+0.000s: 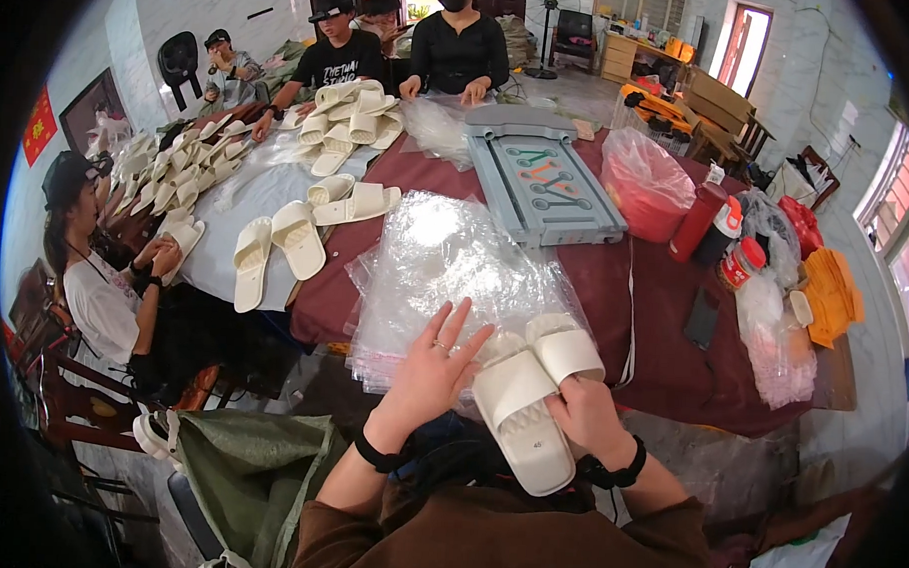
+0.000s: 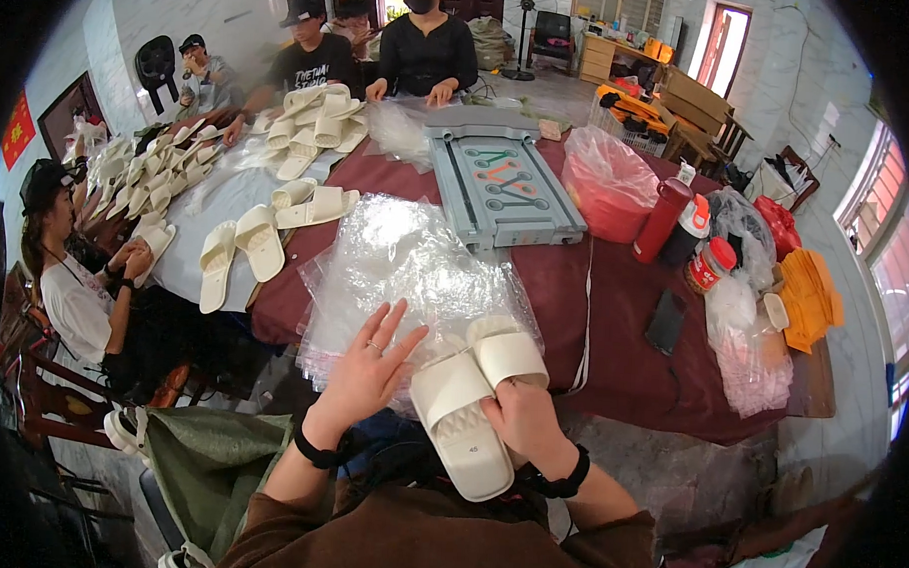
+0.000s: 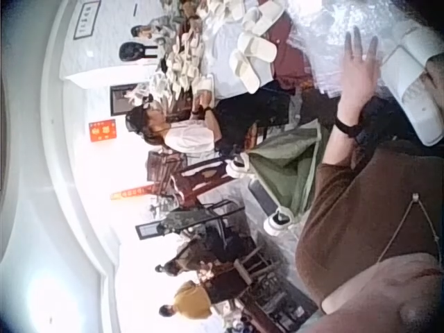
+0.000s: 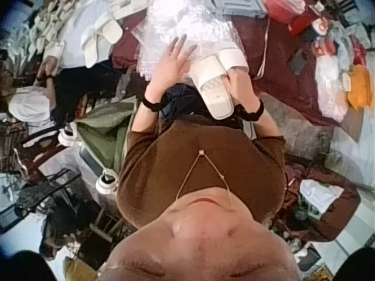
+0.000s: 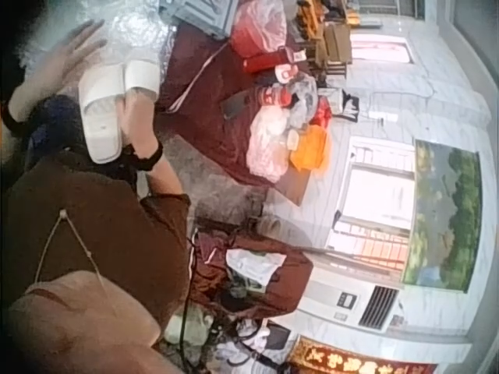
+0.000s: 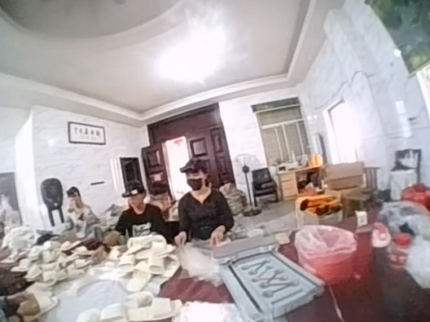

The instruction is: The worker packs pairs of white slippers into clear plastic bags and seals them.

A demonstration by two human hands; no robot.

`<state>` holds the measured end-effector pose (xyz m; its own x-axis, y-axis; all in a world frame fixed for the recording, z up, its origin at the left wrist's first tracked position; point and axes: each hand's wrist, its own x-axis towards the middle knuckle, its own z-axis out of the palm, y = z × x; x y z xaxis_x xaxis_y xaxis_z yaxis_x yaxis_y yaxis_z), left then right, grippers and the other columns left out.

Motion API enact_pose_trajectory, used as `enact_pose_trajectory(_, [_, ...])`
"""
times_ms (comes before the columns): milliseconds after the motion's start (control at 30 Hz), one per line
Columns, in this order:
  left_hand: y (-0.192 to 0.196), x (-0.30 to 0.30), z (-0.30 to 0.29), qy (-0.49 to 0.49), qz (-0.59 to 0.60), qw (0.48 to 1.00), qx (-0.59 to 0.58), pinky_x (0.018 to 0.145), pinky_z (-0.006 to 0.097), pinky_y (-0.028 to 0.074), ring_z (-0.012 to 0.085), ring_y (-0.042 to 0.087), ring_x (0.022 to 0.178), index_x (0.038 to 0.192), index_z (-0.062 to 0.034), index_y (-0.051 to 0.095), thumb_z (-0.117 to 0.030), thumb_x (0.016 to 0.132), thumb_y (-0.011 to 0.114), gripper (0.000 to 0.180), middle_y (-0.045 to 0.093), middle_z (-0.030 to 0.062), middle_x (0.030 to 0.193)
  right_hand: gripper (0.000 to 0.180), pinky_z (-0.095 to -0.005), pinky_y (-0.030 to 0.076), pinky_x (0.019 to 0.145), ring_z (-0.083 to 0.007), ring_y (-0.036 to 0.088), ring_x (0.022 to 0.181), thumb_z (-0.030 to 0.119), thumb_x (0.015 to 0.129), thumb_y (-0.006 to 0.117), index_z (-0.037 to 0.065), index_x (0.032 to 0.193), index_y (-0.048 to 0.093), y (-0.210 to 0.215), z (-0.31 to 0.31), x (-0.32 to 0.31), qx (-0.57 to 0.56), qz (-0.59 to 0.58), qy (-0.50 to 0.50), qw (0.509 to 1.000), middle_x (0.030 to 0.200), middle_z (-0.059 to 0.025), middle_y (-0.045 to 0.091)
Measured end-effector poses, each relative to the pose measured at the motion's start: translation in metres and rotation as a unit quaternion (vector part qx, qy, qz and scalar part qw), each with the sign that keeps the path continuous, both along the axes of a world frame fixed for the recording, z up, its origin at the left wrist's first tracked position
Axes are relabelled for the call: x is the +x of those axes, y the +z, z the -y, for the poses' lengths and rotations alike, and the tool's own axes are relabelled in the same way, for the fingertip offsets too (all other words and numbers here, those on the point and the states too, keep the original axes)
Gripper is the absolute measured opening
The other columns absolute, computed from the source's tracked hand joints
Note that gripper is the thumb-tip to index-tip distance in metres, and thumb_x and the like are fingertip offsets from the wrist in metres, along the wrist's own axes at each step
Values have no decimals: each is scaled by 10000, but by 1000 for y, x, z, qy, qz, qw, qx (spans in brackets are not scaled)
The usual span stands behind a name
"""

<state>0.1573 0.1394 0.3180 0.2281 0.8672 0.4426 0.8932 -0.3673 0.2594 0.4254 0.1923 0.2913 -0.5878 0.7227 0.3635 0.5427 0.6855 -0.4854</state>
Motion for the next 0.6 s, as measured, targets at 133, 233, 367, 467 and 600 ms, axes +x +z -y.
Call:
enact_pose_trajectory(133, [4,27,3,-62,37,997,-11,1154,518,313,462,325,1415,1466,-52,433,-182,935,583,567,315,222,1569,207,-473,515,628,-384,644,685,179,863,660,-21,837,615,0,2,-17,-9,20,-6,1000,758,-205,636])
enact_pose_trajectory(233, [8,36,1,-79,32,996,-15,1160,512,305,434,362,1405,1468,-22,418,-180,952,557,557,386,222,1530,201,-475,522,668,-379,655,749,191,874,645,-8,895,625,-2,-3,-36,25,11,-11,1000,811,-198,649])
enact_pose_trajectory(367, [25,31,-4,-51,34,998,15,1138,481,347,436,425,1356,1452,-30,444,-176,945,565,541,460,220,1476,205,-479,521,655,-386,650,746,193,872,649,-8,886,612,-1,-7,-44,61,-7,-25,998,812,-199,645])
enact_pose_trajectory(467, [15,16,-8,10,50,999,15,1089,463,410,426,483,1305,1413,-31,482,-116,911,583,518,501,209,1442,214,-483,517,641,-393,645,737,197,864,660,-8,880,599,-5,-9,-36,71,-1,-95,993,811,-199,640])
enact_pose_trajectory(600, [8,-1,-5,50,51,996,-56,1033,450,465,386,531,1265,1355,-24,516,-18,853,602,509,556,192,1388,212,-493,509,629,-395,642,731,189,844,676,-5,866,594,-7,-9,-23,68,-23,-103,992,813,-197,639])
